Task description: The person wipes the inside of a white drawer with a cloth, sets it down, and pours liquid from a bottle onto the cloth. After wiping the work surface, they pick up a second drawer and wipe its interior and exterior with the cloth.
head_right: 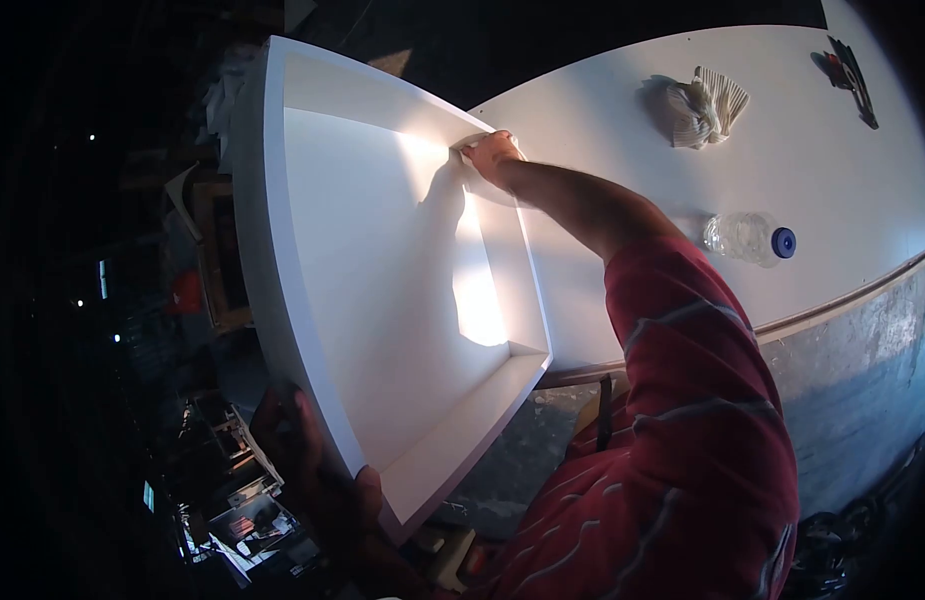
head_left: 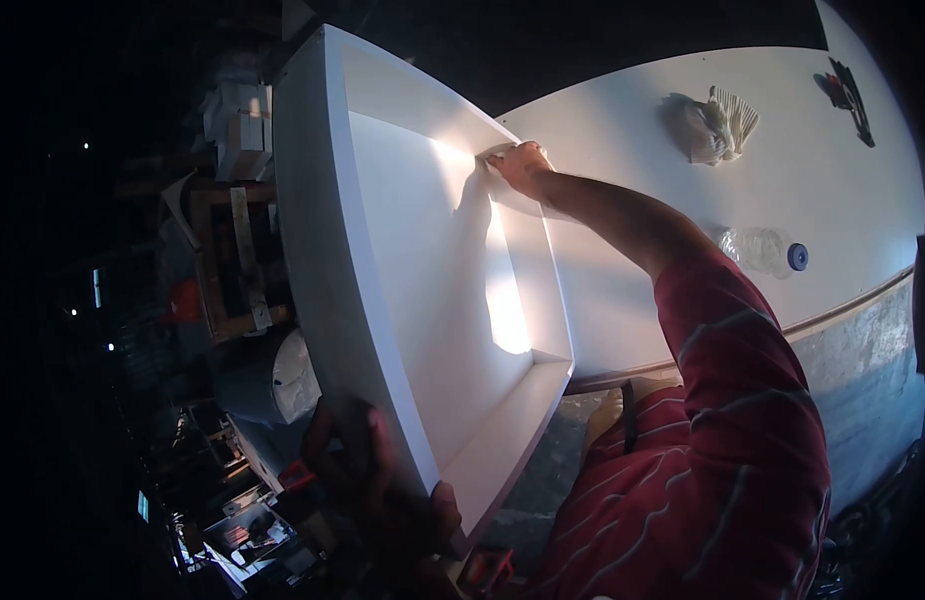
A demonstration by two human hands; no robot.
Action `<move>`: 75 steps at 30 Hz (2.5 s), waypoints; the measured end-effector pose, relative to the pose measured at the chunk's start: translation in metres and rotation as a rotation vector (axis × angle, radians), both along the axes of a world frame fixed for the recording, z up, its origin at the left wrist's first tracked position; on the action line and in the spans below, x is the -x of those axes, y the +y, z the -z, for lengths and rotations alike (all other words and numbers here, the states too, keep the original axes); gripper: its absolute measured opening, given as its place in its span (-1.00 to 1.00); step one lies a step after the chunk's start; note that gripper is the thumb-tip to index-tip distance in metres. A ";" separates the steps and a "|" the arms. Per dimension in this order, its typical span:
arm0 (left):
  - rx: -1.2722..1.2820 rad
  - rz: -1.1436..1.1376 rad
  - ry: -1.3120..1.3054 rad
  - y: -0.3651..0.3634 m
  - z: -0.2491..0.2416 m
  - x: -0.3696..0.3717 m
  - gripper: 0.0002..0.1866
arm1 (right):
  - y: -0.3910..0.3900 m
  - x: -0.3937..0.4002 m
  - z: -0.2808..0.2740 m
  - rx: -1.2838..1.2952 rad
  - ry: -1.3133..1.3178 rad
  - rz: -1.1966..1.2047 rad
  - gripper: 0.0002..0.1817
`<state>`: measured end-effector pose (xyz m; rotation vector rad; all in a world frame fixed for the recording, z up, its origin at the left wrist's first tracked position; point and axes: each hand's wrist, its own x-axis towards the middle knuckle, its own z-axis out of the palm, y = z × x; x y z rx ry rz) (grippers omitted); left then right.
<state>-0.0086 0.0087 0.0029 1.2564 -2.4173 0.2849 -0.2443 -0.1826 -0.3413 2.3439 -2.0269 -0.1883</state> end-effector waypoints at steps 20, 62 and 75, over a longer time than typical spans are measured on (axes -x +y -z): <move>-0.291 -0.096 0.037 -0.006 0.024 -0.099 -0.12 | 0.049 -0.053 0.000 0.455 -0.860 0.475 -0.65; -0.354 0.141 0.019 0.024 -0.020 0.013 -0.20 | 0.245 -0.103 -0.110 -0.983 -2.038 -0.033 -0.66; -0.359 0.103 0.033 0.020 -0.022 -0.004 -0.18 | 0.175 -0.149 -0.181 0.857 -1.464 -0.846 -0.78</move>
